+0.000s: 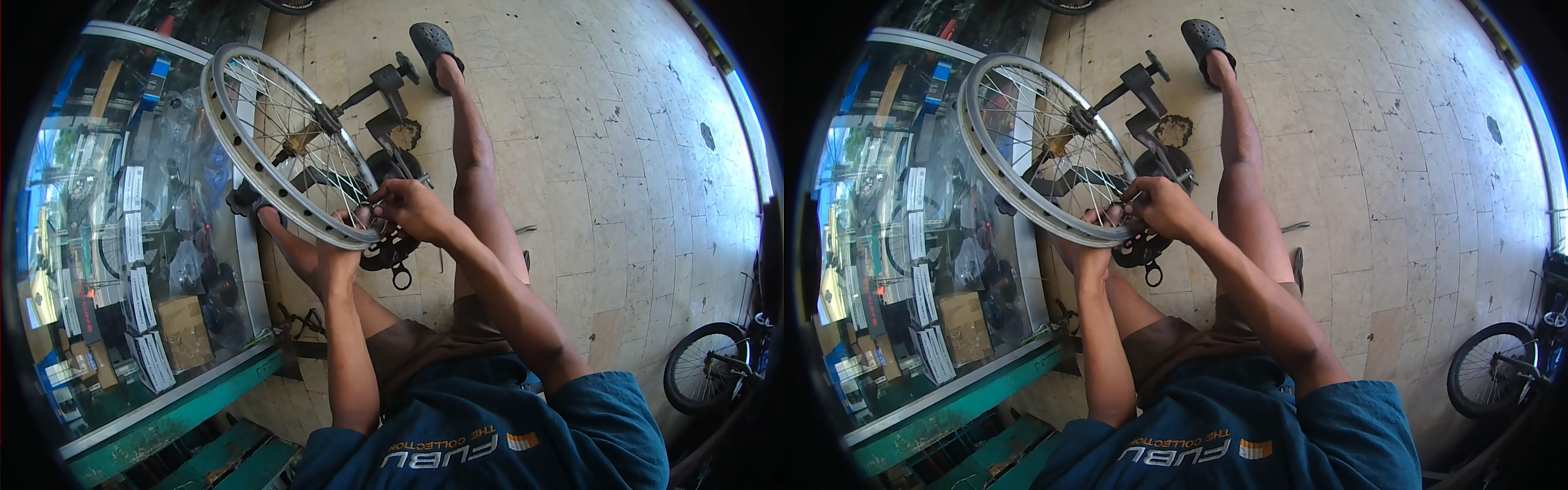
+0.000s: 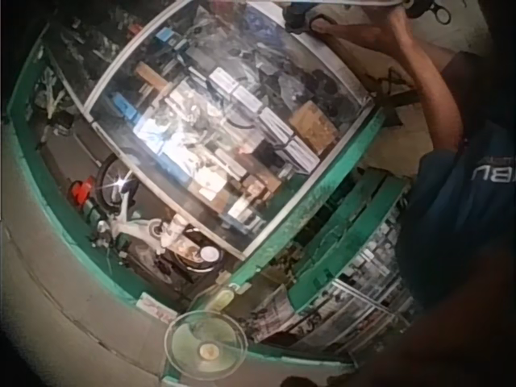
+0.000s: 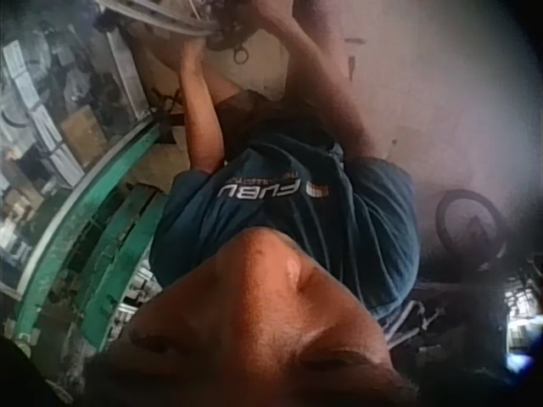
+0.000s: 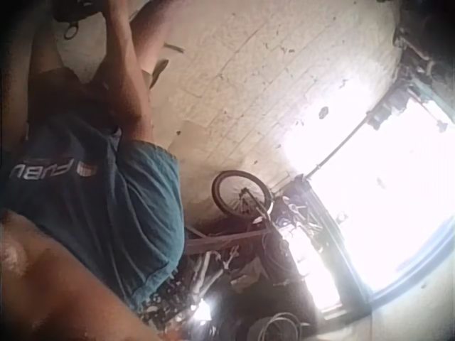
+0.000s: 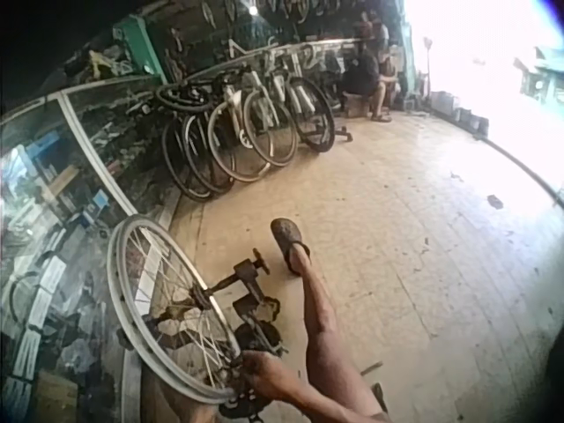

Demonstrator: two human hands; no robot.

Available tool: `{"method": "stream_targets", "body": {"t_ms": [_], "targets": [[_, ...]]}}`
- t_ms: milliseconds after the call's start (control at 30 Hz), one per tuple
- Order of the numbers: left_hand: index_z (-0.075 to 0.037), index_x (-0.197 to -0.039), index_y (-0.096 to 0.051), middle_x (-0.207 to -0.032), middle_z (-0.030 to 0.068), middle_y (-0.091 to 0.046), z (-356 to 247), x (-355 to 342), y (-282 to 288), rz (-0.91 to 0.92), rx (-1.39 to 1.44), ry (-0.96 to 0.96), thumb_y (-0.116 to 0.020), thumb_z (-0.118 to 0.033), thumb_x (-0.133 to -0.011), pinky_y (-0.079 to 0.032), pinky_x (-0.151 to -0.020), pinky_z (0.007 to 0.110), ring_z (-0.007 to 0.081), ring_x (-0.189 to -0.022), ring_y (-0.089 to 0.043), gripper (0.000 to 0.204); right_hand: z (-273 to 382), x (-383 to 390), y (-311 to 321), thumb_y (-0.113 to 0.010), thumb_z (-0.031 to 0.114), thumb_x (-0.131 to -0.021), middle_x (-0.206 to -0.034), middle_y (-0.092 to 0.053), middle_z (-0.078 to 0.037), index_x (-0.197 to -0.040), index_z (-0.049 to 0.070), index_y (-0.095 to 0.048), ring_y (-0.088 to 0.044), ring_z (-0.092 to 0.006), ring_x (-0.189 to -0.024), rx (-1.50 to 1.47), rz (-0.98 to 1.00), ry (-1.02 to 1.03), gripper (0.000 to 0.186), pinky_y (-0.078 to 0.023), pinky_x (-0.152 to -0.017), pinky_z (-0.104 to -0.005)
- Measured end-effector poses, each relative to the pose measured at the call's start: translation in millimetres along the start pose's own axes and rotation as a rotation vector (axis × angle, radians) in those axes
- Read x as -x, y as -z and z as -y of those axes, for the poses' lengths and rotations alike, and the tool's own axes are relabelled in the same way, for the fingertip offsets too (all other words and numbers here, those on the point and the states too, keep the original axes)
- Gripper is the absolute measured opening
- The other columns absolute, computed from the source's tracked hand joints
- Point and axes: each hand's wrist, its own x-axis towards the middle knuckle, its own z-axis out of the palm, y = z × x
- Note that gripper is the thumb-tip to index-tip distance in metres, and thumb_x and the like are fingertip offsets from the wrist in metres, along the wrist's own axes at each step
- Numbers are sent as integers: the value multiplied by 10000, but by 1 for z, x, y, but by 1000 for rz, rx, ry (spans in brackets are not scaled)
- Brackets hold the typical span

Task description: The recorder is truing a bicycle wheel by adjusting the spoke tension with a spoke wrench while the wheel is mounted on a truing stand.

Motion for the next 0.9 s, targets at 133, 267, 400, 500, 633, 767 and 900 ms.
{"method": "stream_targets", "body": {"t_ms": [133,267,400,500,633,767,900], "targets": [[13,-1122,-650,-1022,139,-666,18,7,12,3,514,118,-796,-122,-863,-520,-576,257,143,-716,-617,327,1,0,-5,-667,82,-889,-751,-662,-61,-955,13,-741,-603,-167,-640,140,-117,-92,120,-495,-603,-306],[2,-1180,-614,-1029,121,-675,32,-1,25,152,682,150,-758,-84,-883,-533,-630,258,146,-766,-634,341,9,-3,-12,-655,89,-863,-732,-658,-58,-913,19,-751,-598,-179,-632,246,-113,-99,129,-491,-605,-318],[-8,-1224,-583,-1022,106,-687,44,-11,12,221,863,207,-735,-67,-899,-536,-648,254,147,-780,-645,364,8,-2,-14,-637,105,-839,-717,-653,-58,-898,18,-756,-589,-187,-623,333,-94,-35,159,-485,-605,-324],[-13,-1249,-564,-1013,96,-695,52,-20,2,236,987,260,-724,-63,-908,-536,-649,250,148,-777,-650,381,6,-1,-15,-624,118,-823,-709,-648,-59,-898,16,-758,-582,-191,-617,383,-71,28,184,-481,-605,-325],[35,-1298,-587,-1028,87,-714,65,-25,0,300,831,97,-772,-107,-889,-523,-730,219,140,-806,-654,470,15,6,-7,-588,147,-823,-705,-643,-56,-913,24,-756,-584,-180,-617,144,74,-146,227,-473,-591,-311],[33,-1249,-606,-1000,78,-712,61,-23,0,315,825,229,-771,-109,-899,-520,-717,216,133,-787,-645,411,13,4,4,-620,136,-834,-716,-645,-56,-934,25,-755,-582,-167,-602,-42,156,-217,202,-470,-574,-301],[32,-1219,-616,-982,70,-712,41,-14,-4,241,685,249,-763,-103,-910,-517,-716,215,127,-786,-641,367,14,7,4,-665,117,-834,-717,-642,-52,-956,21,-753,-581,-154,-586,-155,97,-202,179,-468,-556,-295]]}}
